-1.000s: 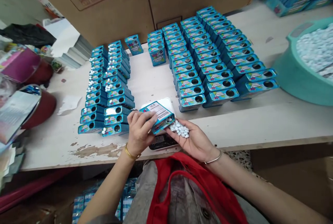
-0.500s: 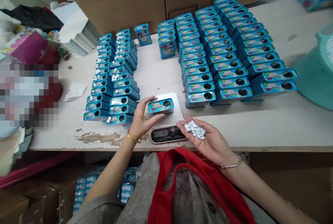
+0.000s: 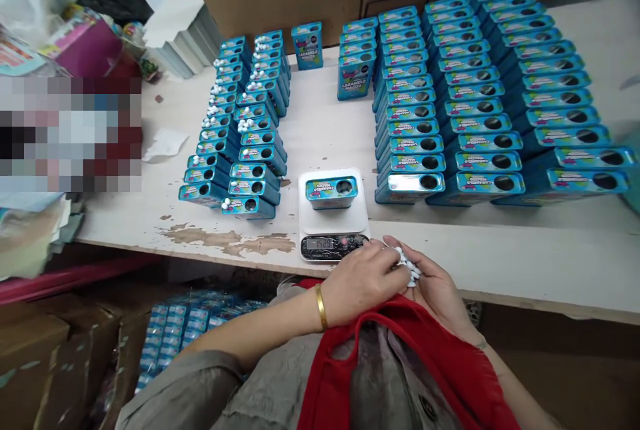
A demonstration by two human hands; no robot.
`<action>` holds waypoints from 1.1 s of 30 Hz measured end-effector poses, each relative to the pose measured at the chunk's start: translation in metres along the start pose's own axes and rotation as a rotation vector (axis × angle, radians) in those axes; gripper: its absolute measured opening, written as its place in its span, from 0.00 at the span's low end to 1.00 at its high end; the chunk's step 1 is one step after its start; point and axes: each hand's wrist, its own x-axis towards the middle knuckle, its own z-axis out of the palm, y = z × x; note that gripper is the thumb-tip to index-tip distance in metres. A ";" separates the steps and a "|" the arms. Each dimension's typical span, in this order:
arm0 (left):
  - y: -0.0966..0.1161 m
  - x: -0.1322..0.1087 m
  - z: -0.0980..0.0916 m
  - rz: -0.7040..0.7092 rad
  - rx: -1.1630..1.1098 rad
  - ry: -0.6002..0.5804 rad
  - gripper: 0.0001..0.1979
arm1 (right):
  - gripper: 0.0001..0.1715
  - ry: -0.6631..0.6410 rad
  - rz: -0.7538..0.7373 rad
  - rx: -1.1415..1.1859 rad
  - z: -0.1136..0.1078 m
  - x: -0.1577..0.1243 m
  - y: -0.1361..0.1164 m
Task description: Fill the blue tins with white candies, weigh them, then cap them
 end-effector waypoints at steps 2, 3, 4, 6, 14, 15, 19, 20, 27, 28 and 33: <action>0.001 0.000 -0.001 -0.011 0.007 0.006 0.10 | 0.14 0.009 -0.018 0.006 -0.003 -0.001 0.000; 0.002 0.000 -0.002 -0.019 0.009 0.003 0.10 | 0.14 0.007 -0.030 0.006 -0.003 -0.001 0.001; 0.002 0.000 -0.003 -0.028 0.009 -0.004 0.10 | 0.14 0.003 -0.041 0.003 -0.003 -0.001 0.001; 0.003 -0.001 -0.004 -0.049 0.004 -0.022 0.09 | 0.13 -0.001 -0.046 0.000 -0.003 0.000 0.003; 0.002 -0.004 -0.002 -0.025 0.005 -0.042 0.08 | 0.11 -0.015 -0.002 0.026 -0.003 0.003 0.006; 0.000 -0.004 -0.002 -0.028 0.017 -0.027 0.08 | 0.11 -0.031 -0.002 0.024 -0.002 0.004 0.006; -0.010 -0.003 -0.003 -0.027 -0.002 0.028 0.09 | 0.11 -0.131 -0.015 0.038 0.008 0.007 0.005; -0.013 -0.002 -0.005 -0.030 -0.026 0.031 0.10 | 0.11 -0.151 -0.020 0.051 0.012 0.008 0.005; -0.029 0.006 -0.021 -0.028 -0.043 0.028 0.10 | 0.11 -0.199 -0.019 0.122 0.032 0.012 0.001; -0.030 0.006 -0.022 -0.021 -0.041 0.027 0.10 | 0.11 -0.208 -0.012 0.127 0.033 0.011 0.001; -0.040 0.008 -0.032 0.017 -0.199 0.177 0.05 | 0.10 -0.210 -0.064 0.191 0.042 0.011 -0.002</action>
